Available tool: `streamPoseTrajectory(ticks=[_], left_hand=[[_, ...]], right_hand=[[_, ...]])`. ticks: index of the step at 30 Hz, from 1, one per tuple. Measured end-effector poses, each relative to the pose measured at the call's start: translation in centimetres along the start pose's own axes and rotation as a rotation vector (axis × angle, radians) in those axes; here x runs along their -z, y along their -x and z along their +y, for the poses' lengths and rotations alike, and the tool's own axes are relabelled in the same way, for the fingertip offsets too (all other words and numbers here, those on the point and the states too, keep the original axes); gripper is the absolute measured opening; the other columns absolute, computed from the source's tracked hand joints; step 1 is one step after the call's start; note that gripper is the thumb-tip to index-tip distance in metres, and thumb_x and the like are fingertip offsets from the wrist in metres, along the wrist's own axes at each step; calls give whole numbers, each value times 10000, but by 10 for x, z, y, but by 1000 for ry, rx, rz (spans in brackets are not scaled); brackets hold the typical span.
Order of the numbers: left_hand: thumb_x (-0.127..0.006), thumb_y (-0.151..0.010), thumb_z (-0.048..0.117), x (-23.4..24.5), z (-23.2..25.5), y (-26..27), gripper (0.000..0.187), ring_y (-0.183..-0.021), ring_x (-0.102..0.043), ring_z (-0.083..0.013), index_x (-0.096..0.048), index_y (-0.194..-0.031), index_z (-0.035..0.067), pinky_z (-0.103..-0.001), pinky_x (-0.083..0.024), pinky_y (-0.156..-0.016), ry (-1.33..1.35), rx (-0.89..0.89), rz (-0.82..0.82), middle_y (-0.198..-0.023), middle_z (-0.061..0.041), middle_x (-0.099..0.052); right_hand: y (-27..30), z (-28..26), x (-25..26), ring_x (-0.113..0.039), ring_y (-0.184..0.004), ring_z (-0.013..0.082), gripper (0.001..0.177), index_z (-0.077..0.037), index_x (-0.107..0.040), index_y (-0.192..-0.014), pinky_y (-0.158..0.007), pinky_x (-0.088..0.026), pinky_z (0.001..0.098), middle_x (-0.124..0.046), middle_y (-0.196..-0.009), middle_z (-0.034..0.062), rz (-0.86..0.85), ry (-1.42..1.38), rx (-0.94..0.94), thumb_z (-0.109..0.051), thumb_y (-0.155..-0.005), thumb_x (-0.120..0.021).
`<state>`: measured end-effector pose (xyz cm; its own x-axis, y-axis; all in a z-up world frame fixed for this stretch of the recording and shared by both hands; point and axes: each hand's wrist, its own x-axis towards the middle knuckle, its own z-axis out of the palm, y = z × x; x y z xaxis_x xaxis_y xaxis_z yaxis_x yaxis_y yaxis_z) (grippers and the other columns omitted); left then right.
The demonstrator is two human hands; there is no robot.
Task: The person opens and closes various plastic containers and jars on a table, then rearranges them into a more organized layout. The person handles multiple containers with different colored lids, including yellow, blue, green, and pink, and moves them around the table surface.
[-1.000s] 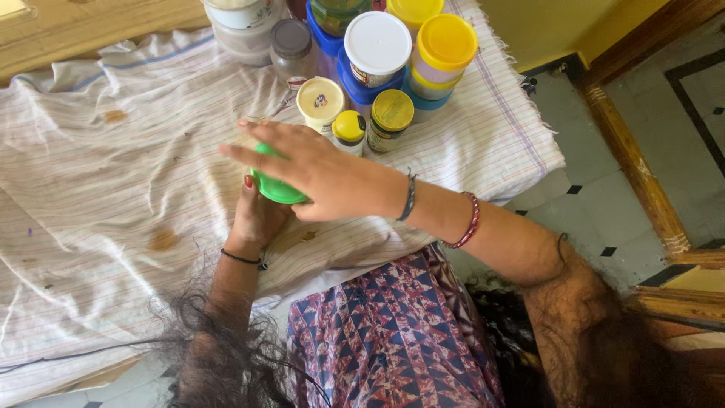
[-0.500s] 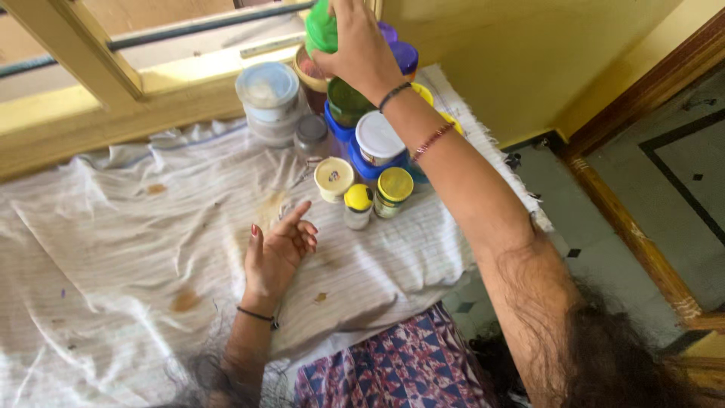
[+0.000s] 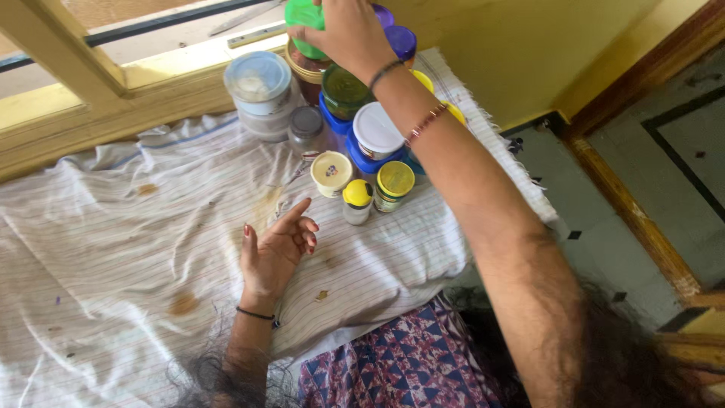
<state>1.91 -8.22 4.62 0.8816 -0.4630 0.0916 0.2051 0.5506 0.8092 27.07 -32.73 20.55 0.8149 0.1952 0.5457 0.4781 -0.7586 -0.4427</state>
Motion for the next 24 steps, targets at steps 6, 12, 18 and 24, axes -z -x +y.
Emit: streamPoseTrajectory(ticks=[6,12,18,24], left_hand=[[-309,-910,855,2,-3,1,1155,-954,-532,-199,-394,-1588,-76,-339,-408,-875,26,0,-3,-1149,-115,-611],[-335,-940,830,15,-11,12,1122,-848,-514,-194,-417,-1592,-80,-318,-396,-784,27,19,3,-1181,-143,-597],[-445,-940,723,17,-1,8,1007,-779,-565,-275,-439,-1536,-89,-364,-418,-696,-182,114,-11,-1249,-255,-607],[-514,-1011,482,2,58,72,731,-1101,-636,-360,-449,-1485,-71,-488,-483,-1004,-564,24,251,-1294,-286,-597]], right_hand=[[133,-28,102,-641,-1088,357,281,-1,-610,-1182,-950,-535,437,-664,-1132,173,189,41,346,-170,-1046,-788],[247,34,180,-698,-1036,252,216,-9,-619,-1145,-923,-562,378,-689,-1109,123,240,-55,-74,-162,-1051,-738],[296,121,172,-641,-1131,226,349,-20,-588,-1226,-965,-547,358,-643,-1201,129,292,-164,-199,-295,-1061,-725],[304,120,121,-585,-1194,324,355,-8,-573,-1226,-1060,-470,412,-594,-1221,156,232,-56,-43,-269,-1031,-714]])
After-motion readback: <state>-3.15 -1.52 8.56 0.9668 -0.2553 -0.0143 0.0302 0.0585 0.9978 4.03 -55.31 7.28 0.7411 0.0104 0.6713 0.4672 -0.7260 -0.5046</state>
